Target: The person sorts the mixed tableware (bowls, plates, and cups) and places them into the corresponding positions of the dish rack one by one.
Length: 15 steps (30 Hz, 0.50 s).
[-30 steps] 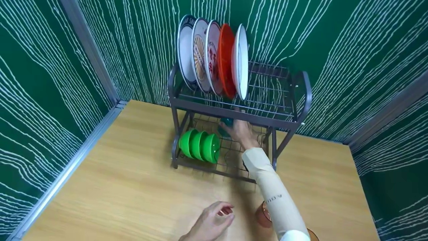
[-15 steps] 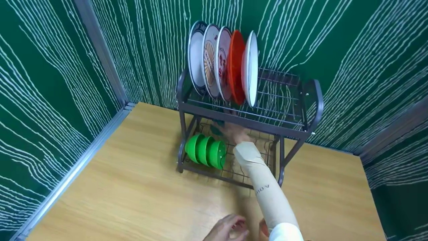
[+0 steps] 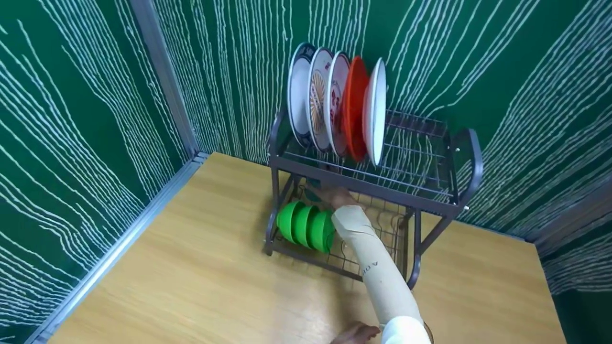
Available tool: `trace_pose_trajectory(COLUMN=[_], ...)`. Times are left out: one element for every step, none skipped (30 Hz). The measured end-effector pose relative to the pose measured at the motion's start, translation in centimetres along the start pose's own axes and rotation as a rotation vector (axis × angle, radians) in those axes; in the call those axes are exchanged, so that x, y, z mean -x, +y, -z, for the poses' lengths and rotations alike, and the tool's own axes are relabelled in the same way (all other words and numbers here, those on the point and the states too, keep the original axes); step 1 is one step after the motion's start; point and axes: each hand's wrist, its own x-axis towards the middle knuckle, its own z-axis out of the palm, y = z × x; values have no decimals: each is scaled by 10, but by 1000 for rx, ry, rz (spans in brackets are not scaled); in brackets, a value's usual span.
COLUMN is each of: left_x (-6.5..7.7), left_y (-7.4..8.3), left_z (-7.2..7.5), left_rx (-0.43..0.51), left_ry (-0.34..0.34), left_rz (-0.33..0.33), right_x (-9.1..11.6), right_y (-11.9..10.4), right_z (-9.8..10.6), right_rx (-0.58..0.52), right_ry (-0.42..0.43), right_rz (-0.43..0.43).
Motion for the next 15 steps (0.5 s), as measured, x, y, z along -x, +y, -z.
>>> trace_pose_trajectory(left_x=[-2, -4, -6, -8, -11, -13, -15, -17, -19, -21, -23, -24, -26, -28, -30], left_y=[3, 7, 11, 15, 18, 22, 24, 26, 27, 28, 28, 28, 28, 28, 28], left_z=[-4, -8, -12, -16, -21, -25, -28, -31, -34, -37, -39, -42, -44, -47, -49], left_rx=[27, 57, 94, 135, 158, 185, 210, 232, 250, 252, 253, 253, 249, 235, 216], left_ry=[9, 33, 47, 70, 114, 150, 179, 203, 218, 231, 252, 265, 284, 326, 362], left_rz=[40, 81, 147, 222, 283, 352, 402, 441, 474, 482, 480, 474, 457, 439, 424], right_x=[0, 0, -1, -1, -2, -3, -5, -6, -7, -7, -7, -7, -7, -7, -7], right_y=[2, 3, 5, 6, 7, 8, 8, 9, 9, 9, 9, 10, 10, 11, 12], right_z=[0, -1, -1, -2, -2, -2, -3, -3, -3, -4, -4, -4, -4, -4, -4], right_rx=[1, 24, 36, 14, 9, 1, 4, 15, 19, 21, 39, 41, 46, 52, 68], right_ry=[-3, -10, -18, -50, -73, -86, -97, -99, -91, -89, -76, -67, -65, -65, -61], right_rz=[-9, -20, -21, -55, -65, -67, -71, -72, -51, -40, -24, -15, -17, -11, -10])
